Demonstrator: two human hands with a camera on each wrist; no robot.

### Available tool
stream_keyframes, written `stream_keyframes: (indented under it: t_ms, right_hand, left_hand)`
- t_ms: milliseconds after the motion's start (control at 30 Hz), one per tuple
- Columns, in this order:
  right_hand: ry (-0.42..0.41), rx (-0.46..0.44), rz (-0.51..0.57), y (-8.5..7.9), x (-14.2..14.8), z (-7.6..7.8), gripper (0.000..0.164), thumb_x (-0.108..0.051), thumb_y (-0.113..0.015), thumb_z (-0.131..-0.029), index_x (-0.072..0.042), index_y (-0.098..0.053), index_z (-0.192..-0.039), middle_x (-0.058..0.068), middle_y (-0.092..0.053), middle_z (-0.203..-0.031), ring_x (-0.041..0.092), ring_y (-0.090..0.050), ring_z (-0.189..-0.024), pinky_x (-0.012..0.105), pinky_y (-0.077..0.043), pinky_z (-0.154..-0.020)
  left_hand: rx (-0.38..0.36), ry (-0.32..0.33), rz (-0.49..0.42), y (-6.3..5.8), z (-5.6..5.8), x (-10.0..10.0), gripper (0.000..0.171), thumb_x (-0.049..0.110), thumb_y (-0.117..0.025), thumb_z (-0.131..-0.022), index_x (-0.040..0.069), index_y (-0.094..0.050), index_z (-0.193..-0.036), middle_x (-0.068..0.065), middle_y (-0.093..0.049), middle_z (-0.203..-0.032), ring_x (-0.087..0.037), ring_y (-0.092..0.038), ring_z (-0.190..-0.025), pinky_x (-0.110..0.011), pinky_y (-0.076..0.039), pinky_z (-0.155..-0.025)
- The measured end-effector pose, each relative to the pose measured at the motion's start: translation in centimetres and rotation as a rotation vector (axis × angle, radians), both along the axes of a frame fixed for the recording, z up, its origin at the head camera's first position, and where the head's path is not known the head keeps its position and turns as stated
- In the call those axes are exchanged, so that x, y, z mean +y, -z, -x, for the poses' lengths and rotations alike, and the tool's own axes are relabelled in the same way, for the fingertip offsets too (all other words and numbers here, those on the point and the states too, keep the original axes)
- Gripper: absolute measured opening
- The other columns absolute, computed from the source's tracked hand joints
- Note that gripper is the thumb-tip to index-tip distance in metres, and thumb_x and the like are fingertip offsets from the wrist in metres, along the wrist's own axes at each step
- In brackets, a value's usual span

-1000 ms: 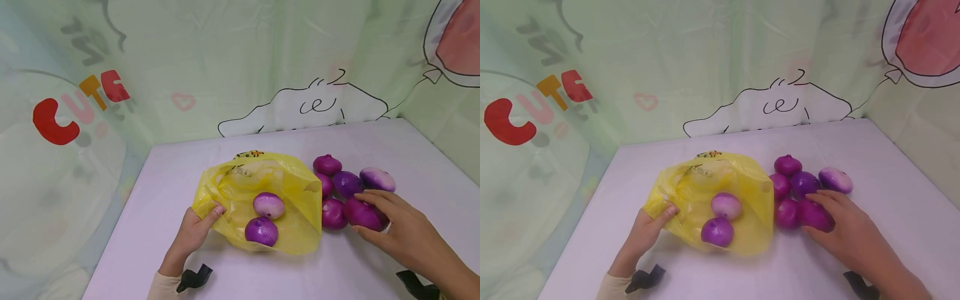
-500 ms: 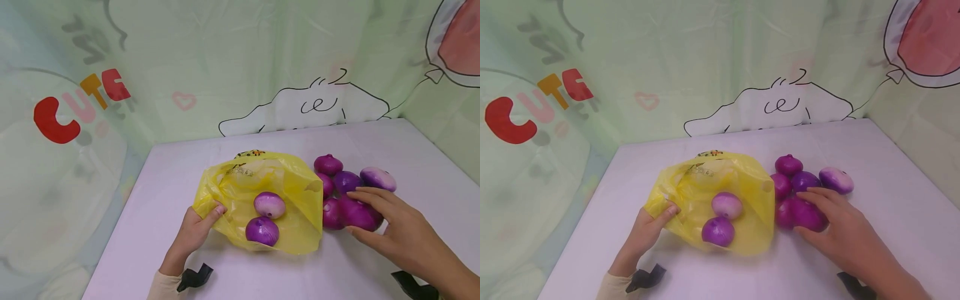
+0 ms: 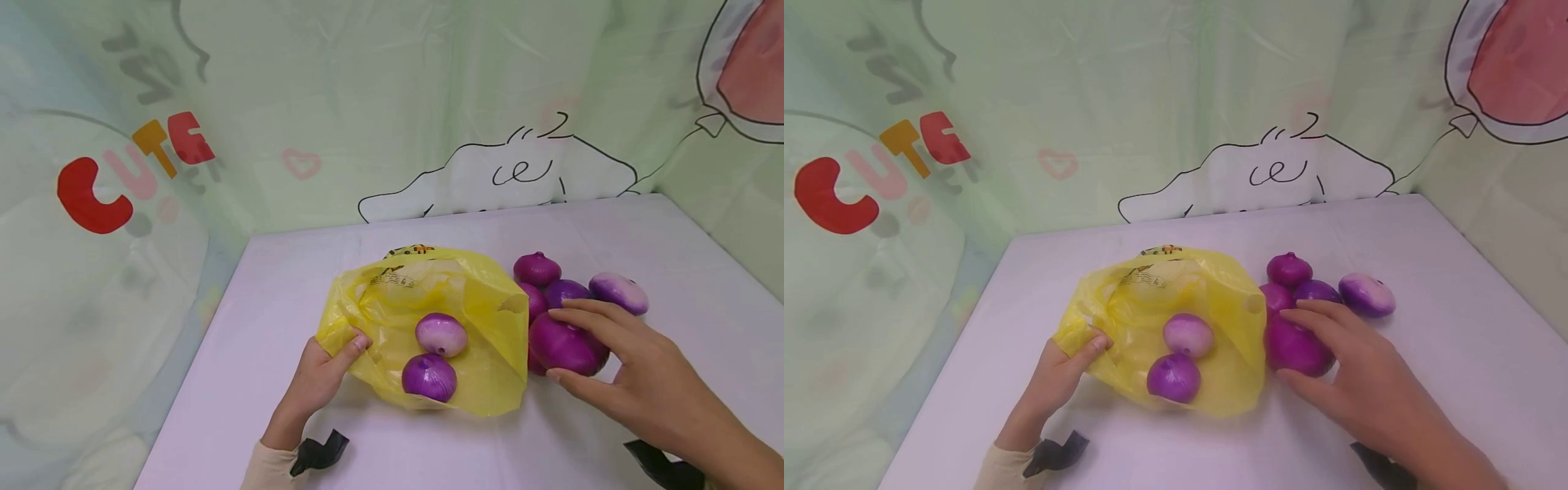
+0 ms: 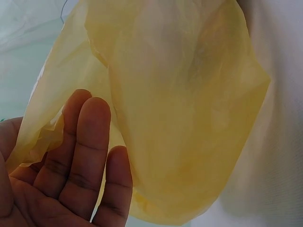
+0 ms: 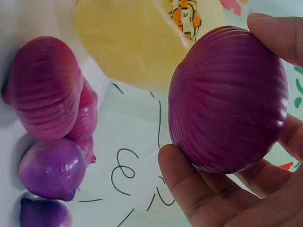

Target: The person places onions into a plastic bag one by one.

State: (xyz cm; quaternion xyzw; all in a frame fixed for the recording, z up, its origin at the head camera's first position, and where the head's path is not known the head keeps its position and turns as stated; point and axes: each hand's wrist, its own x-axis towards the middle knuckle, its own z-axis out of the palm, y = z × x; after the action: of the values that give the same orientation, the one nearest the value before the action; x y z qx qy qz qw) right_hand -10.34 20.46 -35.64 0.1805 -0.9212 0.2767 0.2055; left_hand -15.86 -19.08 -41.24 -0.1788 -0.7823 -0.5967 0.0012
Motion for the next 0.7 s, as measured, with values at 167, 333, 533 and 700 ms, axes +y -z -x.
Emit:
stream_keyframes:
  t_ms: [167, 333, 533, 700]
  right_hand:
    - [-0.021, 0.017, 0.008, -0.2, -0.4, 0.0, 0.079, -0.021, -0.103, -0.058, -0.022, -0.07, -0.13, 0.008, -0.065, -0.134, 0.037, -0.061, -0.117, -0.004, -0.024, -0.095]
    - [-0.029, 0.016, 0.008, -0.6, -0.8, 0.0, 0.079, -0.022, -0.103, -0.058, -0.022, -0.07, -0.13, 0.007, -0.064, -0.134, 0.035, -0.062, -0.116, -0.003, -0.027, -0.094]
    - [-0.044, 0.027, 0.018, -1.0, -1.5, -0.1, 0.08, -0.023, -0.103, -0.058, -0.025, -0.07, -0.131, 0.004, -0.064, -0.135, 0.029, -0.062, -0.115, -0.003, -0.031, -0.092]
    - [-0.065, 0.024, 0.029, -1.4, -1.9, -0.1, 0.082, -0.024, -0.104, -0.058, -0.025, -0.07, -0.133, 0.003, -0.064, -0.136, 0.027, -0.06, -0.117, -0.002, -0.033, -0.092]
  left_hand:
    - [-0.002, -0.006, 0.014, -0.1, 0.0, 0.0, 0.016, 0.012, -0.06, -0.106, -0.001, -0.068, -0.104, -0.01, -0.066, -0.094, -0.012, -0.064, -0.083, -0.028, -0.056, -0.074]
    - [-0.007, -0.012, 0.018, -0.1, 0.0, 0.0, 0.015, 0.013, -0.061, -0.106, -0.001, -0.068, -0.104, -0.009, -0.066, -0.093, -0.013, -0.063, -0.083, -0.028, -0.055, -0.073]
    - [-0.007, -0.015, 0.018, 0.0, 0.0, 0.0, 0.015, 0.013, -0.061, -0.106, 0.0, -0.068, -0.104, -0.009, -0.066, -0.093, -0.013, -0.064, -0.083, -0.028, -0.056, -0.074]
    - [0.003, -0.008, 0.01, 0.0, 0.0, 0.0, 0.015, 0.011, -0.061, -0.106, -0.001, -0.068, -0.104, -0.008, -0.065, -0.093, -0.012, -0.064, -0.083, -0.028, -0.056, -0.074]
